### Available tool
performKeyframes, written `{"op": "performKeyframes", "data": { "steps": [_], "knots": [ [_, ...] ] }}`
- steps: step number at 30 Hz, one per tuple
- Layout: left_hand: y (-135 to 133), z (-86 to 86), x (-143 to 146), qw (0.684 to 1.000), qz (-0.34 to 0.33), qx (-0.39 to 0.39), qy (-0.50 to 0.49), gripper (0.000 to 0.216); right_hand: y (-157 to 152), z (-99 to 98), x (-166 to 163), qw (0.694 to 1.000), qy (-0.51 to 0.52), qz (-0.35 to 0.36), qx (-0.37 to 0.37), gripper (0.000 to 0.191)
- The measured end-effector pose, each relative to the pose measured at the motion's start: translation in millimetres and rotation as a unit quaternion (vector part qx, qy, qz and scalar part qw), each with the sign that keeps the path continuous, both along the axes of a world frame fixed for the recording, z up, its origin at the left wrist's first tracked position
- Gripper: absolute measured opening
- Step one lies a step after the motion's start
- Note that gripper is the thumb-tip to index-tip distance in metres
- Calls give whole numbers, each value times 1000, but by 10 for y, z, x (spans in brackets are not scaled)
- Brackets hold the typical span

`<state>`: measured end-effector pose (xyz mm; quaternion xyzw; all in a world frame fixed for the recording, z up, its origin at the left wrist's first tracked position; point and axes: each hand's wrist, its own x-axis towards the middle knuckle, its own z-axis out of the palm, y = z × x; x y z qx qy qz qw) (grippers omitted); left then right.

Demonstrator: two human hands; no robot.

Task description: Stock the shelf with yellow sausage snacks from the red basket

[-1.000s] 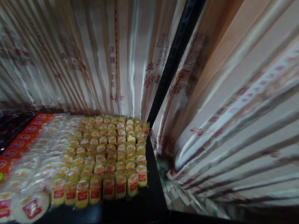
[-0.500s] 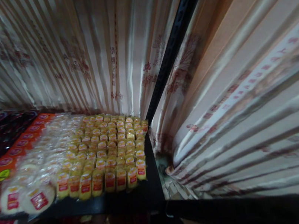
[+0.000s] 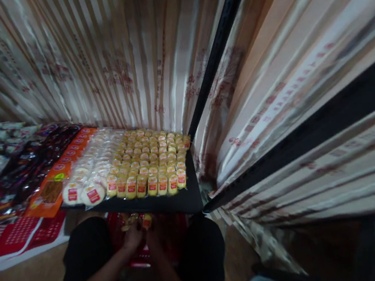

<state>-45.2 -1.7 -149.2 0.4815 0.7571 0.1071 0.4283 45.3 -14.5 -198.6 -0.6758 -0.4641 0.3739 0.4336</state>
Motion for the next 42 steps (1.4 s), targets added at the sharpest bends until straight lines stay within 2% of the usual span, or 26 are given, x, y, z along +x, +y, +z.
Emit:
{"op": "performKeyframes", "data": {
  "steps": [5,8,11,16,20,23,27,30,33,37,42],
  "knots": [
    [-107,114,-19,998,0,61,-9,20,-73,89,-21,999,45,-20,16,32],
    [-159,217,-36,995,-9,92,-21,19,-132,229,40,996,89,-12,20,37],
    [-216,307,-68,993,-18,117,-24,18,-165,403,137,994,110,-7,25,31],
    [-243,406,-108,976,-54,197,-73,20,-195,617,264,992,113,-20,59,25],
    [-177,596,-107,960,-91,245,-98,22,-206,666,323,988,126,-36,78,32],
    [-100,792,-109,956,-135,241,-94,25,-224,719,370,993,76,-41,84,38],
    [29,1002,-123,951,-193,234,-61,26,-264,921,444,989,-82,-25,121,48],
    [130,1109,-128,939,-245,238,-45,27,-285,1122,498,964,-202,35,169,46],
    [202,1194,-119,929,-276,243,-41,26,-294,1273,541,942,-254,113,189,45],
    [218,1269,-100,933,-264,234,-68,24,-303,1366,568,929,-274,159,191,41],
    [158,1256,-67,942,-196,246,-120,38,-333,1381,578,929,-292,128,188,35]
  ]
}}
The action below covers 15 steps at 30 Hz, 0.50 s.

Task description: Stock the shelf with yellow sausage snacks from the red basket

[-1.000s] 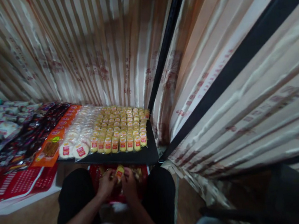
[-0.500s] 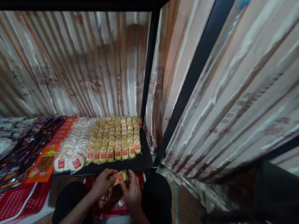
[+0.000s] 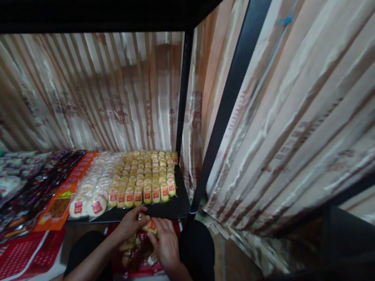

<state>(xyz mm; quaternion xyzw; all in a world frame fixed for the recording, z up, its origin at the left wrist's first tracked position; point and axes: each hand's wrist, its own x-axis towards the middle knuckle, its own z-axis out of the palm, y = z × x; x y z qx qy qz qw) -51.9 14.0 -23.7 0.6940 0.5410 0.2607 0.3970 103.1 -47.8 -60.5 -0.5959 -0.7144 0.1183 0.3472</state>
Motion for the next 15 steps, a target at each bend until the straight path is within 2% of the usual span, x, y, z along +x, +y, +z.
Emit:
{"op": "performKeyframes", "data": {
  "steps": [3,7,15],
  "knots": [
    [-40,-41,46,998,29,-14,-54,51,-22,-8,-1,1000,-2,-31,5,33],
    [-107,-66,135,994,43,-24,-96,58,-61,29,-5,998,-16,-67,-1,31],
    [-265,91,305,994,80,11,-69,42,-105,131,49,995,-24,-92,35,22]
  ]
}}
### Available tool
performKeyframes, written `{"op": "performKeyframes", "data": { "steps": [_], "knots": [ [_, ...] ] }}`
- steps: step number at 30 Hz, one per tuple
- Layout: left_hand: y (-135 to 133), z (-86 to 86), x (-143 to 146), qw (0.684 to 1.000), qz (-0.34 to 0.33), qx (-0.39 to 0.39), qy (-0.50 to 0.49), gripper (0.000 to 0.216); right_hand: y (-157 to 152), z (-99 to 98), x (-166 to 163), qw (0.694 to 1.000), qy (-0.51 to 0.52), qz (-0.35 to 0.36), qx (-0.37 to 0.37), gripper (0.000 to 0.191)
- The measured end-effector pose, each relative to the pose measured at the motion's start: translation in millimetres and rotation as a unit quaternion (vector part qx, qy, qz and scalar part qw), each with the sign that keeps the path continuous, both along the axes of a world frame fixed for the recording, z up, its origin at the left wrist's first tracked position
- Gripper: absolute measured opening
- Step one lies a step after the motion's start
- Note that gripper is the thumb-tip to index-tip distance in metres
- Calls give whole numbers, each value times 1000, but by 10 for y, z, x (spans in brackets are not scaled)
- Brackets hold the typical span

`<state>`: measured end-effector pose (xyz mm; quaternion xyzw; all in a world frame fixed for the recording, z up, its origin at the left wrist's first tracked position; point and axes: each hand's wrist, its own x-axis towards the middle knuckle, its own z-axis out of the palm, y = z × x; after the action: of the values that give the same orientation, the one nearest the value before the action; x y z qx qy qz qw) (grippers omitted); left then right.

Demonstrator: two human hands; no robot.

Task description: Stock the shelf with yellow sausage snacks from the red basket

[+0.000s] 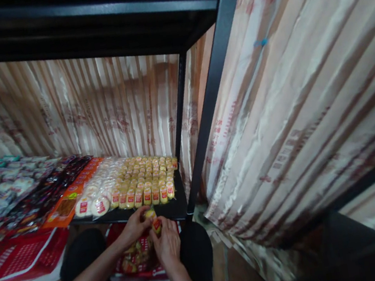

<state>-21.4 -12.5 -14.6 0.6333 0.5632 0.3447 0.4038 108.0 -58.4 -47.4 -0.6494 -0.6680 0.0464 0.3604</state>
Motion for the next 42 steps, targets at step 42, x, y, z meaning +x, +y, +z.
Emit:
{"op": "performKeyframes", "data": {
  "steps": [42],
  "knots": [
    [1894,679,1058,988,-60,117,85,33,1801,-120,497,964,210,-150,64,61]
  ]
}}
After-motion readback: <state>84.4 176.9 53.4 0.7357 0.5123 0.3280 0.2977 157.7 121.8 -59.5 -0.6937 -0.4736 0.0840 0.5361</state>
